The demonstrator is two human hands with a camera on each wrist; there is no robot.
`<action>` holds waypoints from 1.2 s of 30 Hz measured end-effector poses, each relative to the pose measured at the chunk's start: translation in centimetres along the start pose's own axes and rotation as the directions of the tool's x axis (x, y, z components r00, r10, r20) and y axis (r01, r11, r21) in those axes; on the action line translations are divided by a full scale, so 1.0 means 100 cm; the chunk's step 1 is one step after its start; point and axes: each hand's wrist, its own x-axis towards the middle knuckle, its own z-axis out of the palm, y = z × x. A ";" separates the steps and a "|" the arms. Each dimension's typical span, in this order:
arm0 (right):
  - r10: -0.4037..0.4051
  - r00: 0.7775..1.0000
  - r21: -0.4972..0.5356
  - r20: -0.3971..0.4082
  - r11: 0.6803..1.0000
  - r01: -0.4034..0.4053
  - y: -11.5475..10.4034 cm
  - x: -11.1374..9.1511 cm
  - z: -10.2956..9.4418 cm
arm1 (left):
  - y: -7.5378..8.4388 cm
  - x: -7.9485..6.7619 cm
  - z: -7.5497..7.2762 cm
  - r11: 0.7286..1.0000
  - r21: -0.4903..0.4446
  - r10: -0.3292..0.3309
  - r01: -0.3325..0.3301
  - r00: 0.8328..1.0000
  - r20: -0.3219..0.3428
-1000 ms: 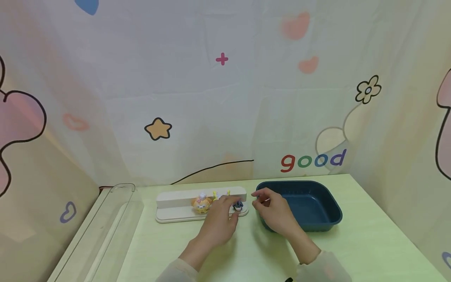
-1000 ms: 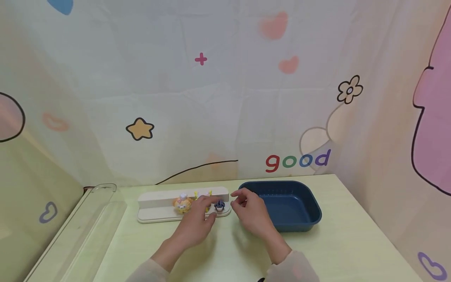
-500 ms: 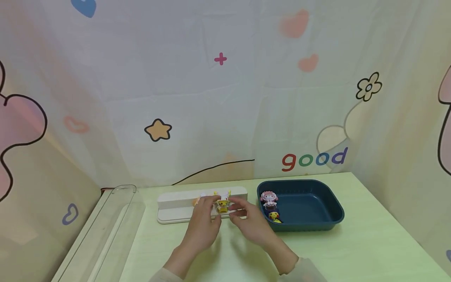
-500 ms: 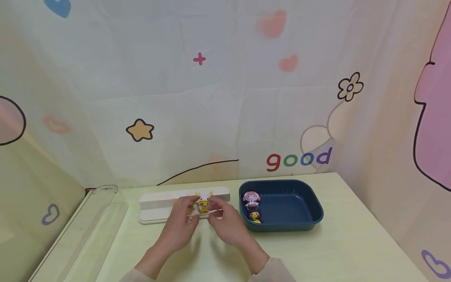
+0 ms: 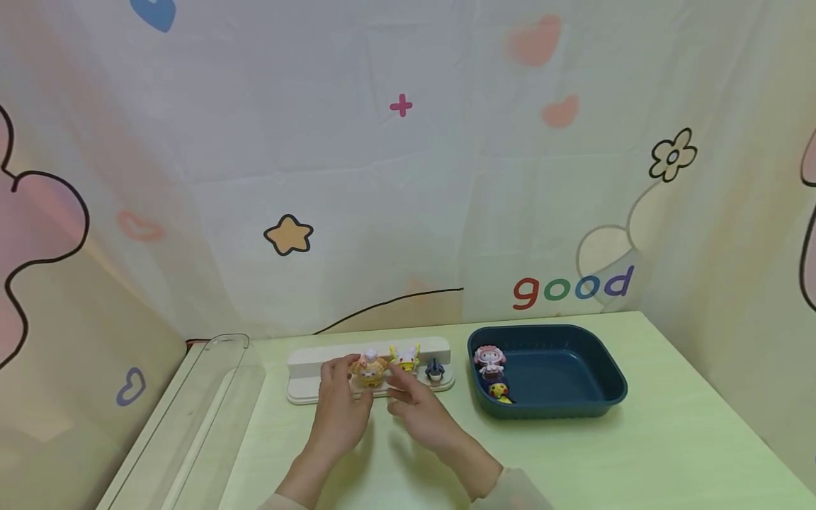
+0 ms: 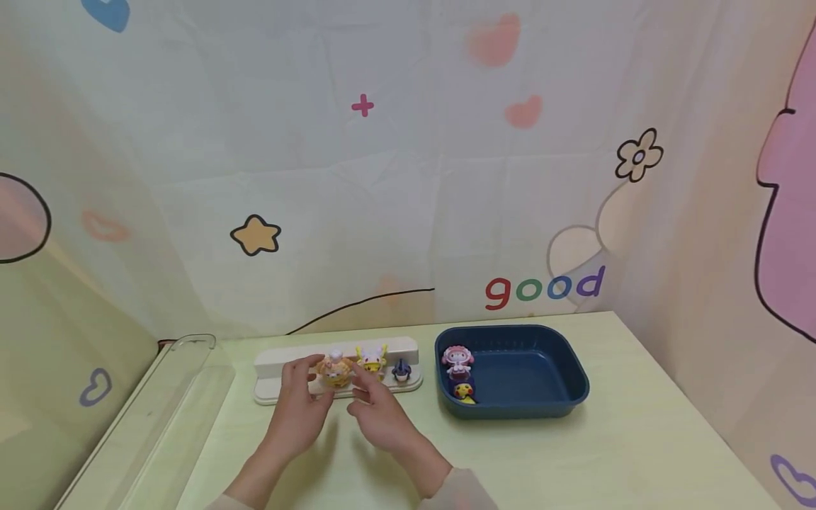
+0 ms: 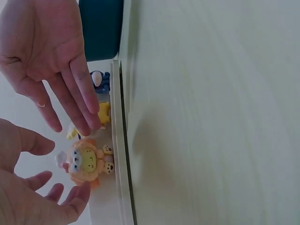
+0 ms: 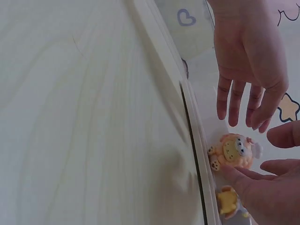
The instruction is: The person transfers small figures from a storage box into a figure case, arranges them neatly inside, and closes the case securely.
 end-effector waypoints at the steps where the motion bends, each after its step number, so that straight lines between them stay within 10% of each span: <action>1: 0.002 1.000 0.006 0.001 1.000 -0.002 0.001 0.001 0.003 | -0.001 0.000 -0.001 1.000 -0.005 -0.016 0.016 1.000 -0.007; 36: 0.038 0.999 0.007 -0.022 0.999 -0.038 0.015 0.019 0.018 | -0.025 0.024 0.008 0.995 -0.100 -0.013 0.015 1.000 0.016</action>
